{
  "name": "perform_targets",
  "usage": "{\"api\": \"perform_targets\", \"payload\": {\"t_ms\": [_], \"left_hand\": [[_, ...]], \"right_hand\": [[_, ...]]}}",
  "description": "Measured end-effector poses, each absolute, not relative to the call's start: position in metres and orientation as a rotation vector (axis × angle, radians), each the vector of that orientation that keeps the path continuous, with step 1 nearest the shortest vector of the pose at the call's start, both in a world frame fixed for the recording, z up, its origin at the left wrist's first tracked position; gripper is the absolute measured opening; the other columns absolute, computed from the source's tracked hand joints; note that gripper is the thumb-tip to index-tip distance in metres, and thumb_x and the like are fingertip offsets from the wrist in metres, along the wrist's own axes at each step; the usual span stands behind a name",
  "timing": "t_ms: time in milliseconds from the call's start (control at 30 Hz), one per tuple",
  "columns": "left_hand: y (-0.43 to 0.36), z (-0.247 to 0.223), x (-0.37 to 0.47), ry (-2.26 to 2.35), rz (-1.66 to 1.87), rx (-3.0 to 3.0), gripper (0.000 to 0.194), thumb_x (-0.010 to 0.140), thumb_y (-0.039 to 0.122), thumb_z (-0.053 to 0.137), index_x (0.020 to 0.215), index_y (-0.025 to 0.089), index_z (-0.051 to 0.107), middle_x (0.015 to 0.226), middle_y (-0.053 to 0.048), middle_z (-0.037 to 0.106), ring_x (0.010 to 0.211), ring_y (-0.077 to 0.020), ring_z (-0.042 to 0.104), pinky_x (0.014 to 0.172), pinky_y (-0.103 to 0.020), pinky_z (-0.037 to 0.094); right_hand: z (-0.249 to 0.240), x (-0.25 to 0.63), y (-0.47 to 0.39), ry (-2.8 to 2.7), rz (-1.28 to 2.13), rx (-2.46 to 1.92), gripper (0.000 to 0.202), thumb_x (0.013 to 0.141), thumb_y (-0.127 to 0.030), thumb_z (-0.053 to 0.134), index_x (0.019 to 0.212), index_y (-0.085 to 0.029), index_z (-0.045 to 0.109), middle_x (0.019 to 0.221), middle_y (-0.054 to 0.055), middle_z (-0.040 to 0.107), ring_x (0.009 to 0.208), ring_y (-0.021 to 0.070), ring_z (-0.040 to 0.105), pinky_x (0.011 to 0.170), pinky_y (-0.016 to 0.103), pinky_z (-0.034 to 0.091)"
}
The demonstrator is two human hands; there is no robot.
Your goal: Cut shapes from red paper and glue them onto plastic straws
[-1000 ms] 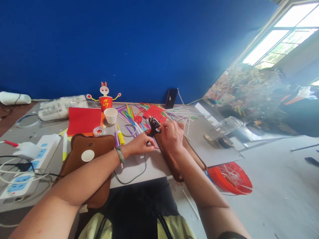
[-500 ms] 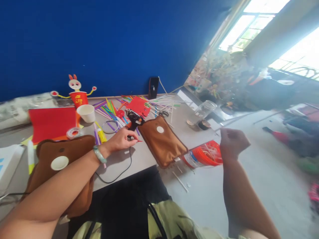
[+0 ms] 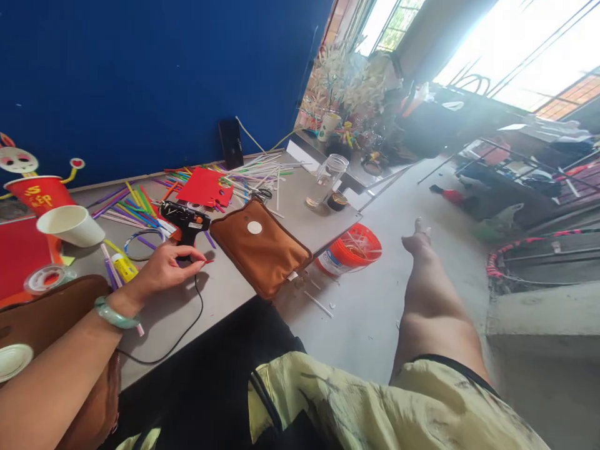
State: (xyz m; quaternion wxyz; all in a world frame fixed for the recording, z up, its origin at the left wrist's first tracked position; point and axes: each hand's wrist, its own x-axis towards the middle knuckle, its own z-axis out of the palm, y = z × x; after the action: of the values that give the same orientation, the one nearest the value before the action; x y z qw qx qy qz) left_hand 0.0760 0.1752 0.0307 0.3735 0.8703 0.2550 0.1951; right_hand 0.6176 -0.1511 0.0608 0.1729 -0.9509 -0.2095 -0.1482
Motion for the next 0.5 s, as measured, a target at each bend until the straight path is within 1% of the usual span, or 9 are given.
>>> {"api": "perform_targets", "payload": {"t_ms": [100, 167, 233, 300, 333, 400, 433, 467, 500], "left_hand": [[0.174, 0.032, 0.077, 0.67, 0.483, 2.236, 0.031, 0.077, 0.045, 0.066, 0.081, 0.016, 0.076, 0.074, -0.003, 0.072, 0.055, -0.0108, 0.057, 0.045, -0.017, 0.04], [0.175, 0.031, 0.077, 0.67, 0.475, 2.235, 0.031, 0.077, 0.045, 0.066, 0.082, 0.016, 0.076, 0.074, -0.003, 0.072, 0.055, -0.0108, 0.057, 0.045, -0.017, 0.039], [0.175, 0.031, 0.077, 0.666, 0.484, 2.22, 0.031, 0.077, 0.045, 0.066, 0.082, 0.016, 0.076, 0.075, -0.004, 0.073, 0.058, -0.0119, 0.059, 0.047, -0.018, 0.041], [0.175, 0.031, 0.077, 0.657, 0.511, 2.203, 0.03, 0.077, 0.044, 0.066, 0.081, 0.016, 0.076, 0.076, -0.005, 0.073, 0.063, -0.014, 0.062, 0.052, -0.019, 0.044], [0.175, 0.032, 0.077, 0.65, 0.527, 2.198, 0.03, 0.077, 0.044, 0.066, 0.08, 0.016, 0.076, 0.076, -0.005, 0.073, 0.065, -0.015, 0.063, 0.055, -0.02, 0.046], [0.173, 0.034, 0.077, 0.63, 0.55, 2.197, 0.029, 0.078, 0.043, 0.065, 0.08, 0.016, 0.076, 0.075, -0.006, 0.073, 0.066, -0.0153, 0.063, 0.056, -0.021, 0.047], [0.172, 0.035, 0.077, 0.611, 0.552, 2.198, 0.029, 0.079, 0.042, 0.065, 0.081, 0.015, 0.076, 0.076, -0.006, 0.073, 0.066, -0.0151, 0.062, 0.057, -0.022, 0.047], [0.171, 0.036, 0.077, 0.597, 0.553, 2.204, 0.028, 0.079, 0.041, 0.066, 0.081, 0.015, 0.076, 0.076, -0.006, 0.072, 0.065, -0.0145, 0.061, 0.056, -0.022, 0.046], [0.171, 0.036, 0.077, 0.595, 0.539, 2.21, 0.027, 0.08, 0.039, 0.065, 0.083, 0.014, 0.076, 0.077, -0.006, 0.072, 0.063, -0.0136, 0.06, 0.055, -0.022, 0.045]], "right_hand": [[0.055, 0.631, -0.151, -0.209, -0.336, -2.804, 0.015, 0.078, -0.006, 0.053, 0.085, -0.008, 0.067, 0.093, 0.023, 0.064, 0.081, 0.0202, 0.053, 0.074, 0.038, 0.033], [0.051, 0.635, -0.148, -0.133, -0.277, -2.82, 0.019, 0.079, -0.008, 0.056, 0.094, -0.008, 0.067, 0.107, 0.027, 0.062, 0.092, 0.0226, 0.054, 0.078, 0.041, 0.033], [0.049, 0.634, -0.143, -0.118, -0.282, -2.774, 0.026, 0.077, -0.01, 0.061, 0.102, -0.011, 0.065, 0.12, 0.029, 0.057, 0.103, 0.0247, 0.053, 0.082, 0.042, 0.034], [0.049, 0.629, -0.135, -0.085, -0.368, -2.699, 0.026, 0.079, -0.012, 0.06, 0.104, -0.012, 0.065, 0.119, 0.029, 0.059, 0.106, 0.0272, 0.054, 0.084, 0.044, 0.036], [0.05, 0.626, -0.13, -0.064, -0.426, -2.664, 0.025, 0.081, -0.012, 0.056, 0.105, -0.011, 0.065, 0.114, 0.028, 0.061, 0.106, 0.0283, 0.056, 0.086, 0.045, 0.036], [0.053, 0.616, -0.115, -0.08, -0.524, -2.612, 0.031, 0.084, -0.011, 0.048, 0.112, -0.01, 0.062, 0.106, 0.025, 0.065, 0.105, 0.0294, 0.058, 0.091, 0.046, 0.037], [0.054, 0.61, -0.106, -0.158, -0.574, -2.58, 0.037, 0.083, -0.011, 0.048, 0.119, -0.011, 0.058, 0.109, 0.024, 0.065, 0.108, 0.0293, 0.057, 0.095, 0.046, 0.036], [0.056, 0.601, -0.094, -0.289, -0.64, -2.532, 0.045, 0.08, -0.011, 0.052, 0.125, -0.012, 0.054, 0.115, 0.022, 0.063, 0.114, 0.029, 0.056, 0.099, 0.045, 0.035], [0.057, 0.589, -0.082, -0.482, -0.744, -2.45, 0.052, 0.074, -0.012, 0.057, 0.127, -0.012, 0.052, 0.122, 0.022, 0.06, 0.12, 0.03, 0.053, 0.102, 0.046, 0.034]]}}
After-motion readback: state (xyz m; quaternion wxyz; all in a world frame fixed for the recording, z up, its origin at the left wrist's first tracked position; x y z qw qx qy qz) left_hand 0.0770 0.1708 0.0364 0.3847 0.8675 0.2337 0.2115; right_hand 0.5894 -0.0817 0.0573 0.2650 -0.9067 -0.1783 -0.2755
